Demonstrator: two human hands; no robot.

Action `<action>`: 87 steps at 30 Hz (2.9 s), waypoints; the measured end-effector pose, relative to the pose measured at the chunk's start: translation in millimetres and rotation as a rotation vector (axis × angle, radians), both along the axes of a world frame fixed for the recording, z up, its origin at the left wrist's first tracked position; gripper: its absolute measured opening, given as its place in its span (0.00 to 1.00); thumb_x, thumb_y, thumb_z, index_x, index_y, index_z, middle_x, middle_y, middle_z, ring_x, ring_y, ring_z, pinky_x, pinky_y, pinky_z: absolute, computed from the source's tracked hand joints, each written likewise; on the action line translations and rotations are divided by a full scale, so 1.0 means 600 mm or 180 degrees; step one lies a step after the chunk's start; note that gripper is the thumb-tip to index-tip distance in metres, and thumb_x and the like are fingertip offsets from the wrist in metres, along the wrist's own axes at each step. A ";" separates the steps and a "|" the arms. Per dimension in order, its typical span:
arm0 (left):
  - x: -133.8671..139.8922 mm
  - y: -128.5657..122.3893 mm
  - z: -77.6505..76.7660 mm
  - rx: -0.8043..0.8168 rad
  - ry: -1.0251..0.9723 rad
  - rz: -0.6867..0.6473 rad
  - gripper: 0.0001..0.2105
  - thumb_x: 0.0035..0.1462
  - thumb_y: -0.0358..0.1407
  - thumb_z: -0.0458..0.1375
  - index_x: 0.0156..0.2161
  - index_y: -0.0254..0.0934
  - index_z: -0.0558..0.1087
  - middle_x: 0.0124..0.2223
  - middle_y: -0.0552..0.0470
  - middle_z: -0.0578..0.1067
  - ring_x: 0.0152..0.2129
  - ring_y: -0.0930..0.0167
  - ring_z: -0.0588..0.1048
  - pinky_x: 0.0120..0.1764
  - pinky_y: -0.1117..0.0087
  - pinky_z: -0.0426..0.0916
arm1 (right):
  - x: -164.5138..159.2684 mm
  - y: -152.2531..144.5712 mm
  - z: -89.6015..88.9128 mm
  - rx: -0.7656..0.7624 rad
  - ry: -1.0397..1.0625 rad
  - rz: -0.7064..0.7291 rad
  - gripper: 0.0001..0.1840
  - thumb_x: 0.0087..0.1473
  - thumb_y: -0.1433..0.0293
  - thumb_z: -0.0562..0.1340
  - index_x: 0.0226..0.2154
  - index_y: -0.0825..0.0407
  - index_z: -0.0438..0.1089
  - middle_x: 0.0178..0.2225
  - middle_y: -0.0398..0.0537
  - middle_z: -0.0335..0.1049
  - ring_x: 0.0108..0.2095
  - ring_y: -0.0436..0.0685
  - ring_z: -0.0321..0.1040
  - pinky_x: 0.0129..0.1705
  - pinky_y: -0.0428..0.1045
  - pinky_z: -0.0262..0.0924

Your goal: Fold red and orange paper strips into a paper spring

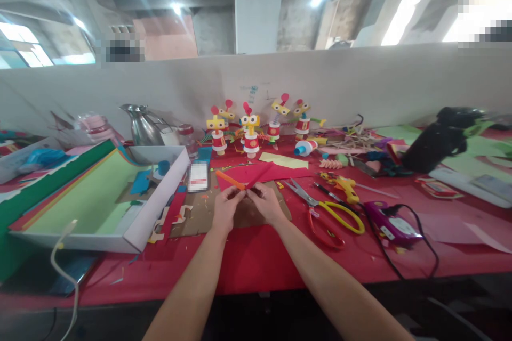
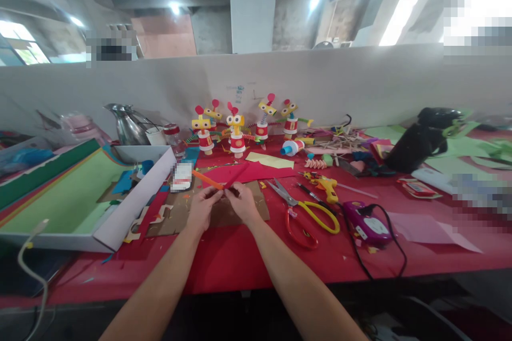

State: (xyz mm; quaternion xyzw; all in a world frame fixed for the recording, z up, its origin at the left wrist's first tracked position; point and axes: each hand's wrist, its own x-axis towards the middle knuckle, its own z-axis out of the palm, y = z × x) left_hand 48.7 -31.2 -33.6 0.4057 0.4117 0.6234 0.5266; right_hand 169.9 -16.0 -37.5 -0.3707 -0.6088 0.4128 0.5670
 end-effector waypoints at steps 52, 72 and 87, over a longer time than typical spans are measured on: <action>0.013 -0.004 0.002 -0.0225 -0.0164 -0.0040 0.11 0.38 0.38 0.66 0.23 0.32 0.72 0.19 0.55 0.70 0.16 0.78 0.64 0.22 0.75 0.56 | 0.000 -0.011 0.012 -0.0669 0.0680 0.0166 0.14 0.42 0.59 0.65 0.19 0.52 0.70 0.16 0.39 0.60 0.18 0.47 0.54 0.22 0.45 0.48; 0.013 0.000 -0.006 -0.0136 -0.0286 0.0002 0.11 0.39 0.39 0.65 0.24 0.32 0.72 0.20 0.55 0.70 0.17 0.78 0.65 0.23 0.75 0.56 | -0.009 -0.007 0.007 -0.0976 0.1214 0.0354 0.12 0.37 0.61 0.68 0.24 0.52 0.71 0.20 0.41 0.69 0.22 0.50 0.63 0.27 0.47 0.57; 0.005 -0.003 0.012 -0.0676 -0.0898 -0.0328 0.05 0.38 0.31 0.62 0.26 0.33 0.75 0.24 0.52 0.74 0.19 0.77 0.68 0.21 0.78 0.58 | -0.003 -0.002 0.006 -0.1073 0.1355 0.0212 0.10 0.36 0.65 0.68 0.23 0.52 0.71 0.18 0.37 0.63 0.19 0.47 0.57 0.23 0.44 0.50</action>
